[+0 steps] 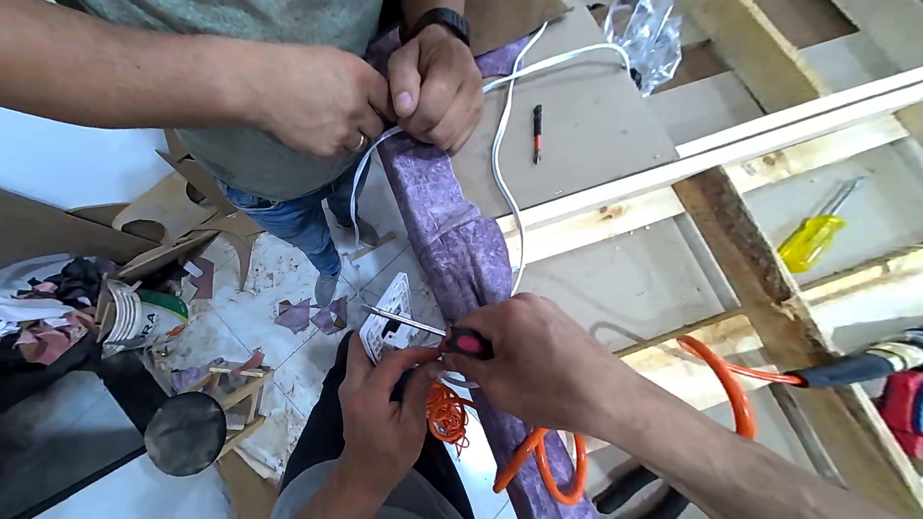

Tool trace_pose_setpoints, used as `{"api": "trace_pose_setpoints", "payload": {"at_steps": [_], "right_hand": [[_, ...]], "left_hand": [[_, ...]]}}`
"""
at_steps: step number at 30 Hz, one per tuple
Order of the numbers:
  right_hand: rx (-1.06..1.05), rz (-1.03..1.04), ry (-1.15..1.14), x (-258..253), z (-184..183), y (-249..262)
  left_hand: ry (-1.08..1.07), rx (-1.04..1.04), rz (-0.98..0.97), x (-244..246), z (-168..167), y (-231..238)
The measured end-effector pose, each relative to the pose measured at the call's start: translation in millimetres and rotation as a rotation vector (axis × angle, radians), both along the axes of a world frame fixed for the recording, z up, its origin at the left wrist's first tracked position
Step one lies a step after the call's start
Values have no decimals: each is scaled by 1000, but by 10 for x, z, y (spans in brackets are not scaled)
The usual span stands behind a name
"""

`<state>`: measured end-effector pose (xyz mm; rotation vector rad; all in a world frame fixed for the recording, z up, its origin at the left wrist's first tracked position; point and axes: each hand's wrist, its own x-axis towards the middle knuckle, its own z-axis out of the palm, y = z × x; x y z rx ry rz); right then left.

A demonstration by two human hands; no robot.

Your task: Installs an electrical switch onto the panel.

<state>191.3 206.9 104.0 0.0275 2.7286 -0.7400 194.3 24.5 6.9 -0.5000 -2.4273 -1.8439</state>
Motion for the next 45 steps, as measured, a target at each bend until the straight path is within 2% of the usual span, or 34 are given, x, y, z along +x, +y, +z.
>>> {"api": "trace_pose_setpoints", "payload": {"at_steps": [4, 10, 13, 16, 18, 21, 24, 33, 41, 45], "right_hand": [[-5, -44, 5, 23, -17, -18], [20, -32, 397, 173, -215, -112], [-13, -41, 375, 219, -216, -84], [-88, -77, 323, 275, -236, -62], [-120, -133, 313, 301, -262, -64], [-143, -224, 291, 298, -246, -80], [-144, -245, 318, 288, -232, -80], [-76, -264, 408, 282, -191, -161], [71, -324, 414, 198, -147, -290], [63, -347, 361, 163, -138, -310]], "left_hand": [[-2, -4, 23, -4, -5, 57], [-429, 117, 10, 29, 120, 108], [-553, 212, -21, -15, 152, 66], [-645, 367, -137, -89, 104, -28], [-644, 443, -223, -118, 64, -66], [-534, 347, -243, -103, -11, -83], [-487, 357, -282, -105, -44, -98], [-704, 580, -296, -161, -33, -89], [-484, 271, -190, -173, -17, -74], [-452, 212, -162, -191, 25, -74]]}}
